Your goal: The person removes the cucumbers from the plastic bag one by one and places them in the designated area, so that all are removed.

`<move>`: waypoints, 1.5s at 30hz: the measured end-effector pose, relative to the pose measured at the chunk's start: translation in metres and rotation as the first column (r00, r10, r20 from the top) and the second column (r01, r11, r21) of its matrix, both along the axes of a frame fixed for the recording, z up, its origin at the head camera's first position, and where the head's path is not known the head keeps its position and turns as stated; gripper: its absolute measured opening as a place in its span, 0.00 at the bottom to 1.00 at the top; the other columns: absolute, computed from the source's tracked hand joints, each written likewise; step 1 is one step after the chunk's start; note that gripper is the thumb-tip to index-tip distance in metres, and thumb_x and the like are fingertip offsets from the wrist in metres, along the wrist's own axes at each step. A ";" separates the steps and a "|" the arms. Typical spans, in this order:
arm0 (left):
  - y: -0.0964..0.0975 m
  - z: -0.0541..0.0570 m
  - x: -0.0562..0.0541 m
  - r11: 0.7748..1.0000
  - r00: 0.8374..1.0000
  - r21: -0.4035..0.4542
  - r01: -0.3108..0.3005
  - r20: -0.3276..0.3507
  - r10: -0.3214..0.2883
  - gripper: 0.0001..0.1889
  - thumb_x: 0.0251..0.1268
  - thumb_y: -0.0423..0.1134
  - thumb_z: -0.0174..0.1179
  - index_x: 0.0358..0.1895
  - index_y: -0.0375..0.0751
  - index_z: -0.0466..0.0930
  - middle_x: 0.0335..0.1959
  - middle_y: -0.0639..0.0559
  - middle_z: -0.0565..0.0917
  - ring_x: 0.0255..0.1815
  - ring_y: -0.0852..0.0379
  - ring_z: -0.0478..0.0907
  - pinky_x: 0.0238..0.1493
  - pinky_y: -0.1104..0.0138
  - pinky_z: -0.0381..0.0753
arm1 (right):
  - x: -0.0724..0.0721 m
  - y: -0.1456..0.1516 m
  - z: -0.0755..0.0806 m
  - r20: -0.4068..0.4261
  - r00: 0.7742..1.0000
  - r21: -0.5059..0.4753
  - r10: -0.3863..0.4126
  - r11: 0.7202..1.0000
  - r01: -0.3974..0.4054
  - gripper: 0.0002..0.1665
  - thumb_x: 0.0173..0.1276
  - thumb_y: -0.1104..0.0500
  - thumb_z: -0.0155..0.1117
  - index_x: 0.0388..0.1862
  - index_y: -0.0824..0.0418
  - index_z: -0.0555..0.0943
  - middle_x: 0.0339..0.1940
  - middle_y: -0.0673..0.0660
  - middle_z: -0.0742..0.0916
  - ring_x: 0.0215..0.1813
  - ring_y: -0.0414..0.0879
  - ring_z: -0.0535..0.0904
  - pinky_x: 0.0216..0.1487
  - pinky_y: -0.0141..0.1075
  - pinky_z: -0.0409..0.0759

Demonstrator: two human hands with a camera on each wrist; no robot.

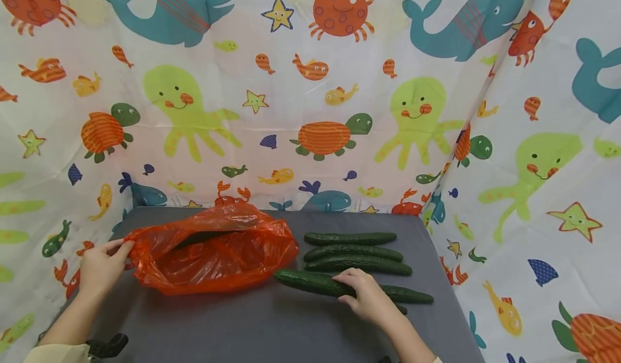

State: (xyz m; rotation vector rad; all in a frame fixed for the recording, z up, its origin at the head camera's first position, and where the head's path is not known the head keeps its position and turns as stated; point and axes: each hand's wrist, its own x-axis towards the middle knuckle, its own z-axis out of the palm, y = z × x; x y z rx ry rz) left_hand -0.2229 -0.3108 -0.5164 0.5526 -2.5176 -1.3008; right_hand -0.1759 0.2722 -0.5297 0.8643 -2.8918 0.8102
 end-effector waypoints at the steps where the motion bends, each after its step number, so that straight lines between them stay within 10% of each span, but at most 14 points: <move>1: 0.000 0.000 0.000 1.000 1.000 0.003 0.001 0.000 -0.001 0.29 0.76 0.54 0.54 0.60 0.29 0.80 0.51 0.29 0.85 0.27 0.60 0.86 0.25 0.75 0.83 | 0.001 0.005 -0.004 0.012 1.000 0.015 -0.005 1.000 0.004 0.26 0.61 0.63 0.75 0.59 0.56 0.83 0.52 0.51 0.85 0.53 0.50 0.84 0.51 0.45 0.85; 14: 0.001 0.001 -0.002 1.000 1.000 0.005 0.006 0.031 -0.007 0.29 0.77 0.54 0.53 0.63 0.28 0.78 0.53 0.28 0.83 0.32 0.51 0.88 0.25 0.76 0.83 | -0.001 0.048 -0.042 0.097 0.993 0.116 -0.065 0.992 0.054 0.26 0.58 0.63 0.77 0.57 0.57 0.84 0.52 0.49 0.85 0.54 0.50 0.83 0.52 0.45 0.85; 24: 0.002 0.002 -0.002 1.000 0.999 0.003 -0.008 0.053 0.008 0.30 0.76 0.55 0.53 0.62 0.30 0.79 0.53 0.30 0.84 0.30 0.61 0.84 0.25 0.77 0.82 | -0.017 0.053 -0.056 -0.055 0.988 0.136 -0.146 0.979 0.152 0.29 0.53 0.68 0.79 0.55 0.52 0.86 0.53 0.49 0.84 0.56 0.49 0.81 0.53 0.46 0.84; 36: 0.005 0.004 -0.001 1.000 0.999 0.007 -0.003 0.041 0.002 0.30 0.76 0.55 0.53 0.61 0.30 0.80 0.53 0.30 0.84 0.26 0.68 0.82 0.26 0.78 0.82 | 0.008 0.042 -0.073 -0.178 0.955 0.095 -0.236 0.962 0.256 0.30 0.46 0.71 0.82 0.50 0.56 0.87 0.48 0.50 0.83 0.53 0.49 0.80 0.52 0.41 0.84; 45: 0.004 0.005 0.001 1.000 0.999 0.012 -0.004 0.034 0.004 0.29 0.76 0.55 0.53 0.62 0.31 0.80 0.53 0.30 0.84 0.26 0.66 0.83 0.25 0.78 0.82 | -0.006 0.050 -0.081 -0.341 0.924 0.058 -0.175 0.977 0.206 0.35 0.36 0.74 0.85 0.47 0.56 0.87 0.46 0.50 0.85 0.50 0.47 0.81 0.49 0.41 0.85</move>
